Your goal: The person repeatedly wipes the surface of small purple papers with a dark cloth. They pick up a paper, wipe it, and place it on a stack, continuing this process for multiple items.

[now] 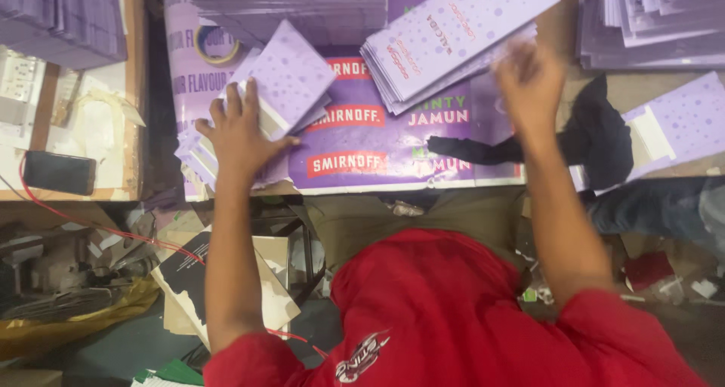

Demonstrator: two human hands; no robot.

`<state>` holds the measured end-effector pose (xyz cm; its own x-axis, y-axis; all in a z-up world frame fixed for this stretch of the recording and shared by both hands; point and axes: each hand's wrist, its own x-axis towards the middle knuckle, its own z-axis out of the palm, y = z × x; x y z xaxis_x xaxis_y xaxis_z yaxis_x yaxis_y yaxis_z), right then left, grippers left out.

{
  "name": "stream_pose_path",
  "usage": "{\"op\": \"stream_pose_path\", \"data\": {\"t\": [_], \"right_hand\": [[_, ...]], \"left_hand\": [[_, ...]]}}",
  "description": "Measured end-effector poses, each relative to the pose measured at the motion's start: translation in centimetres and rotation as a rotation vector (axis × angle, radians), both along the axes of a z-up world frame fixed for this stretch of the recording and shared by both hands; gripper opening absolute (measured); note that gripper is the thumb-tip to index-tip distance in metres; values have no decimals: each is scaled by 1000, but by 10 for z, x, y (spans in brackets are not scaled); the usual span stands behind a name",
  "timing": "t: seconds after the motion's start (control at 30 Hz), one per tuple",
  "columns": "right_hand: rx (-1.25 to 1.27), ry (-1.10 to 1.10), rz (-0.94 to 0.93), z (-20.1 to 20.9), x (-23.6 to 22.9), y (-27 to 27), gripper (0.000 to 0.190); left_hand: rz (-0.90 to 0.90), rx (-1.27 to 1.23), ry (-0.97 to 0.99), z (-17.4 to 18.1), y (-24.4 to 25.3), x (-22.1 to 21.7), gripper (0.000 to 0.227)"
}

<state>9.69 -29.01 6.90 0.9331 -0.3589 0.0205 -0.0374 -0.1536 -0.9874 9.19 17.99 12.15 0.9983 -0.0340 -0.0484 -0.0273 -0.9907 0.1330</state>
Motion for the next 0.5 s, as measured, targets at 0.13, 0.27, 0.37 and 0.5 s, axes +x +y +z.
{"op": "stream_pose_path", "data": {"t": [0.13, 0.27, 0.37, 0.5], "right_hand": [[-1145, -293, -111, -9, 92, -57, 71], [-521, 24, 193, -20, 119, -79, 69], [-698, 225, 64, -10, 129, -82, 72], [-927, -29, 14, -11, 116, -76, 76]], "left_hand": [[-50, 26, 68, -44, 14, 13, 132], [-32, 35, 30, -56, 13, 3, 136], [-39, -68, -116, -53, -23, 6, 120], [-294, -399, -237, -75, -111, 9, 104]]}}
